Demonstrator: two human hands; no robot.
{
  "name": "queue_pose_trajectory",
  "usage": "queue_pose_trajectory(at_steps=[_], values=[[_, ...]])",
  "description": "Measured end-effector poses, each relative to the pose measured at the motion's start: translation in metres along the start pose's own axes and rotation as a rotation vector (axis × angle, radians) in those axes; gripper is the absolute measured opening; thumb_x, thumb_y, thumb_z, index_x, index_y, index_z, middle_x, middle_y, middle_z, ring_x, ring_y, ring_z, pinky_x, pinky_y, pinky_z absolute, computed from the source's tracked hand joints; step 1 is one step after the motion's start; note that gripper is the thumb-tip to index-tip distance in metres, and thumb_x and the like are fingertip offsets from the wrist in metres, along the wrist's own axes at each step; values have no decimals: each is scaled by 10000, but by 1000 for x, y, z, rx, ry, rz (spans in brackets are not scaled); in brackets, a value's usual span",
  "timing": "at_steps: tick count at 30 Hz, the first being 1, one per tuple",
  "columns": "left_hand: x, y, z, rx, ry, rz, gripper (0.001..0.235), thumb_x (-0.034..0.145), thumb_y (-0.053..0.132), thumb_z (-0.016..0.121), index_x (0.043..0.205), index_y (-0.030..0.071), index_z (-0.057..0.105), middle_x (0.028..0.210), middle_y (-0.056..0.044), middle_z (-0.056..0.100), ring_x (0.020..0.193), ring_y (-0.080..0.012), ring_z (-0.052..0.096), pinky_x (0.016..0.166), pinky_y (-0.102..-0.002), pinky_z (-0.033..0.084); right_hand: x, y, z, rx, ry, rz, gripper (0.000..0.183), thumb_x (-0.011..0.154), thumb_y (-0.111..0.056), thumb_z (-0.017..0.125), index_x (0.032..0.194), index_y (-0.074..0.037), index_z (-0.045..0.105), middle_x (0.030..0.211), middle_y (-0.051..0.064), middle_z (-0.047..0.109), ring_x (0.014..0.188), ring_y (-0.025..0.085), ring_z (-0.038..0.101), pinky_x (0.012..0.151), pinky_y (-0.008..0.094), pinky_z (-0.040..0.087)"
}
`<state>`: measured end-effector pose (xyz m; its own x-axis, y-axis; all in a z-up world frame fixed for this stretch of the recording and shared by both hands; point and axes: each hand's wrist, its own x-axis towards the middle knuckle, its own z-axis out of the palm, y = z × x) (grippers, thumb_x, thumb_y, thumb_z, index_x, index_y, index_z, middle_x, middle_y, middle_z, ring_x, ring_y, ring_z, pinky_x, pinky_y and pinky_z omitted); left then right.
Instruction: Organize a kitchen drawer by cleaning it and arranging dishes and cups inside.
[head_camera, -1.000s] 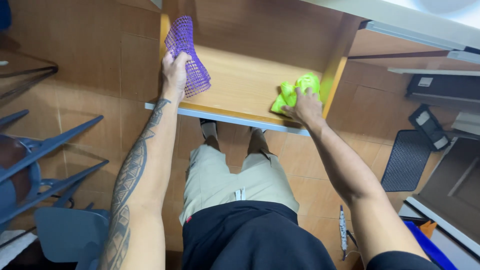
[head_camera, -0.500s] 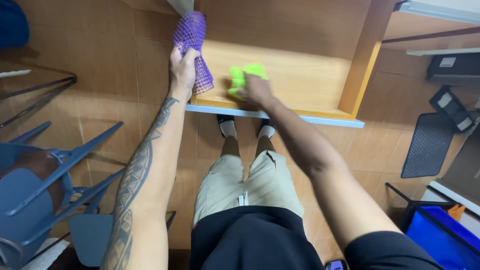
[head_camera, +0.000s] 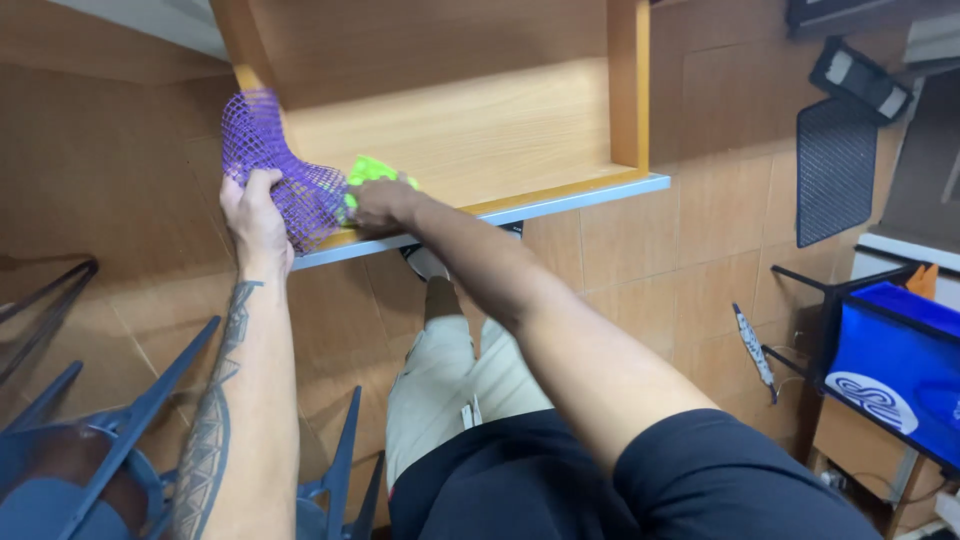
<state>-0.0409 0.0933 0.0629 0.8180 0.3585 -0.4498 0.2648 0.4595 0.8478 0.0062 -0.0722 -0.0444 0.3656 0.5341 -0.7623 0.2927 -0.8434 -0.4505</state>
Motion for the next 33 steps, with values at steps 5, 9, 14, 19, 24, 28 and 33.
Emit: queue_pose_trajectory(at_steps=[5, 9, 14, 19, 24, 28, 33], values=[[1, -23, 6, 1, -27, 30, 159, 886, 15, 595, 1038, 8, 643, 995, -49, 679, 904, -152, 644, 867, -295, 549, -16, 160, 17, 212, 96, 14, 747, 950, -388, 619, 1578, -113, 324, 1400, 246, 576, 1296, 379, 565, 1124, 449, 420], [-2, -29, 29, -1, -21, -7, 164, 874, 27, 598, 1033, 22, 633, 952, -36, 661, 862, -145, 644, 822, -291, 554, -107, 256, -22, 88, 49, 250, 531, 960, -328, 641, 1425, -100, 523, 1260, 221, 679, 1164, 362, 663, 1045, 468, 483], [-4, -36, 46, -11, -30, -5, 201, 866, 27, 607, 1065, 24, 639, 960, -26, 648, 847, -129, 618, 796, -283, 534, -181, 280, -64, 85, 23, 403, 430, 954, -315, 625, 1314, -79, 636, 1120, 214, 754, 1056, 371, 738, 942, 495, 561], [-1, -38, 59, -61, -56, 20, 233, 859, 33, 605, 1085, 13, 658, 998, -47, 679, 885, -137, 645, 831, -279, 555, -237, 235, -65, -140, 141, 384, 735, 989, -711, 493, 1415, -116, 559, 1209, 225, 658, 1138, 377, 634, 963, 526, 484], [-11, -20, 66, -36, 7, -25, 213, 846, 52, 595, 1052, 30, 642, 936, -43, 670, 821, -148, 662, 757, -293, 573, -224, 212, -10, -271, 343, 147, 557, 1026, -524, 480, 1361, -97, 608, 1282, 180, 612, 1192, 355, 552, 961, 552, 389], [-2, -25, 62, -45, -12, 12, 175, 887, 32, 609, 1060, 17, 630, 945, -41, 645, 822, -136, 635, 765, -288, 554, -155, 144, -6, -62, 290, -113, 507, 934, -338, 579, 1417, -187, 600, 1220, 117, 638, 1124, 323, 598, 982, 499, 412], [-7, -7, 75, -13, -80, -31, 203, 861, 33, 589, 1060, 38, 630, 931, -39, 653, 786, -142, 654, 728, -293, 574, -74, 57, 0, -5, 188, -292, 572, 895, -299, 695, 1434, -264, 508, 1323, 113, 563, 1254, 355, 531, 1011, 609, 403]])
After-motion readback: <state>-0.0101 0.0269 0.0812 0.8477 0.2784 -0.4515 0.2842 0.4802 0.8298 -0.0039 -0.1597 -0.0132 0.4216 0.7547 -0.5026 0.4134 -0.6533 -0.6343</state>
